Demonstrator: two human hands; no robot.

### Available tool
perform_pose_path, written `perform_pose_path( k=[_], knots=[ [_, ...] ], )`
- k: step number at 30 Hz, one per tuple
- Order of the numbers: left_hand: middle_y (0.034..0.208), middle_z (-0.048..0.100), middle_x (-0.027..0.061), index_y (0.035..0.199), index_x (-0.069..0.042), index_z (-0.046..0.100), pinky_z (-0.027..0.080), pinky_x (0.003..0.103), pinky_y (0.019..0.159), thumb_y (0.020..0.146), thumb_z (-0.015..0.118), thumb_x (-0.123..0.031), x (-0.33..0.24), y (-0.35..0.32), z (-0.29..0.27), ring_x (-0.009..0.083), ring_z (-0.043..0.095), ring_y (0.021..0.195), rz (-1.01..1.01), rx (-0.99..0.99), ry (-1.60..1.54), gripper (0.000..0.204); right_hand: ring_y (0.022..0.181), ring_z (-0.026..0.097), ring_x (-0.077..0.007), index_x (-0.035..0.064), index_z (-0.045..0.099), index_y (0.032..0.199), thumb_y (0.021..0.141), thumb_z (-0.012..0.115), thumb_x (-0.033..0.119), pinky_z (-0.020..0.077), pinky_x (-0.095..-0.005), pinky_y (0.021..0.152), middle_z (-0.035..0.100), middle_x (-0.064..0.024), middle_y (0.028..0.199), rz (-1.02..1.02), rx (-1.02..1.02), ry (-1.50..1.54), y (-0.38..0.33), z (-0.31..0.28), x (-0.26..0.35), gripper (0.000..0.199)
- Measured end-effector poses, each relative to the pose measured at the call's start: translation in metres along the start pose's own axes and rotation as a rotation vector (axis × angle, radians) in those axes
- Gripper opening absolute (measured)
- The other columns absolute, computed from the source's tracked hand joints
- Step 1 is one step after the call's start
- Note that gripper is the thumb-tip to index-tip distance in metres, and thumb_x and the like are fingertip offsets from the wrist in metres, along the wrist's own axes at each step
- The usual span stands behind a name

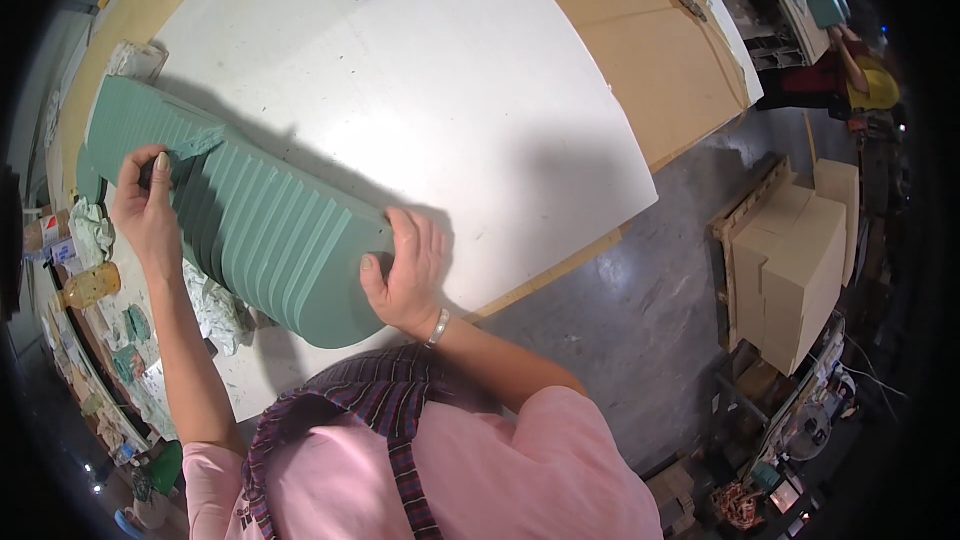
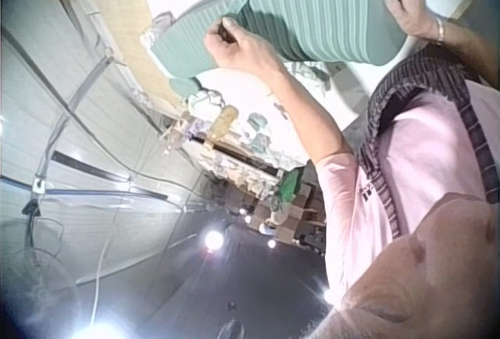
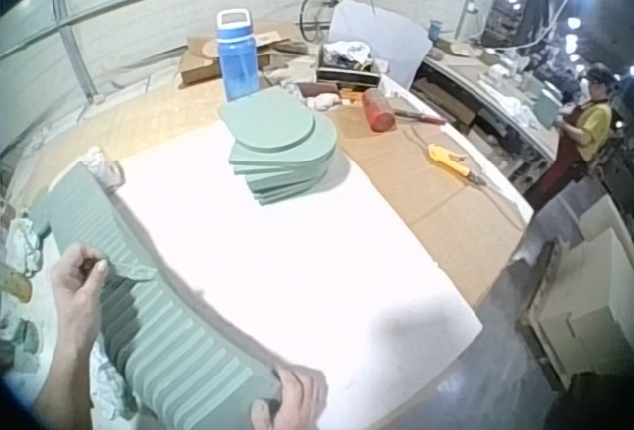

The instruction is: The person cleans and separates green foam components at a workstation. The person picks up a stack of foam pieces and peels away excess material from the edges before wiping the surface with a white cloth.

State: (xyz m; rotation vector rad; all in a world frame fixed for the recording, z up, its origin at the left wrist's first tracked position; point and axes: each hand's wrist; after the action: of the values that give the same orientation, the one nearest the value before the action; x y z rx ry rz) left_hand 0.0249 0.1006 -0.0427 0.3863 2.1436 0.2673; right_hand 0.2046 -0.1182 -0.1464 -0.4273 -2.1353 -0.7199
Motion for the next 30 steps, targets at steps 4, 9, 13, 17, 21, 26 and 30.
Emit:
perform_pose_path(
  k=[4,9,13,17,21,26,30],
  knots=[
    [0.085,0.059,-0.0033,0.098,0.001,0.065,0.04,0.019,0.07,0.095,0.062,-0.005,0.0,0.002,-0.001,0.0048,0.048,0.076,-0.018,-0.01,0.028,0.007,0.095,0.05,-0.0369,-0.0064,0.048,0.121,0.096,0.044,0.042,0.0377,-0.0467,0.086,0.053,-0.0227,0.107,0.007,0.006,-0.004,0.0,-0.001,0.001,0.054],
    [0.086,0.059,-0.0022,0.098,0.001,0.065,0.041,0.019,0.071,0.095,0.062,-0.005,-0.001,0.001,0.0,0.0051,0.049,0.077,0.069,0.011,0.023,0.007,0.095,0.05,-0.0368,-0.0062,0.048,0.12,0.096,0.043,0.042,0.0378,-0.0468,0.086,0.053,-0.0225,0.106,0.0,0.001,-0.005,0.0,-0.001,-0.001,0.054],
    [0.086,0.059,-0.0022,0.098,0.001,0.065,0.041,0.019,0.071,0.095,0.062,-0.004,0.004,0.001,-0.003,0.0052,0.049,0.077,0.025,-0.028,-0.016,0.007,0.095,0.05,-0.0369,-0.0062,0.049,0.12,0.096,0.043,0.043,0.038,-0.0468,0.086,0.053,-0.0223,0.106,0.001,0.0,-0.009,0.0,0.0,0.0,0.055],
    [0.086,0.06,-0.0021,0.099,0.0,0.065,0.041,0.019,0.071,0.095,0.062,-0.005,-0.001,-0.001,0.0,0.0052,0.049,0.076,0.031,0.012,0.013,0.007,0.095,0.051,-0.0367,-0.006,0.049,0.119,0.096,0.043,0.043,0.0381,-0.0467,0.086,0.054,-0.0222,0.106,-0.003,-0.005,0.004,0.002,-0.001,0.001,0.055],
    [0.085,0.059,-0.0025,0.099,0.0,0.066,0.041,0.019,0.068,0.095,0.063,-0.008,-0.003,-0.004,-0.004,0.0055,0.048,0.073,-0.137,-0.045,-0.127,0.009,0.097,0.051,-0.0365,-0.0055,0.048,0.123,0.095,0.046,0.042,0.0379,-0.0464,0.087,0.054,-0.0218,0.109,-0.002,0.002,0.005,-0.001,0.0,-0.002,0.055],
    [0.085,0.058,-0.0025,0.1,0.0,0.066,0.041,0.019,0.067,0.094,0.064,-0.008,0.001,-0.009,-0.016,0.0058,0.049,0.072,-0.277,-0.044,-0.302,0.01,0.1,0.051,-0.037,-0.0051,0.046,0.127,0.092,0.051,0.04,0.0375,-0.0461,0.089,0.053,-0.0219,0.113,0.003,0.027,0.012,-0.002,-0.002,-0.001,0.057],
    [0.085,0.059,-0.0029,0.1,0.0,0.066,0.041,0.019,0.069,0.094,0.064,-0.007,-0.012,-0.01,-0.005,0.0053,0.049,0.074,-0.156,0.009,-0.179,0.01,0.101,0.05,-0.0375,-0.0051,0.046,0.127,0.091,0.052,0.037,0.0375,-0.0464,0.09,0.052,-0.0224,0.113,0.007,0.027,0.017,-0.002,-0.002,-0.002,0.056]
  ],
)
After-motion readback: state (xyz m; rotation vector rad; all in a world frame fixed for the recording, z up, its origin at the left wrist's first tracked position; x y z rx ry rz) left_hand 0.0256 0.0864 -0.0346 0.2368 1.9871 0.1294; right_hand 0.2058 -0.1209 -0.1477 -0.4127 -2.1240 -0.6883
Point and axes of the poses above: each hand's wrist, its own y-axis towards the middle knuckle, its own z-axis out of the palm, x = y × z
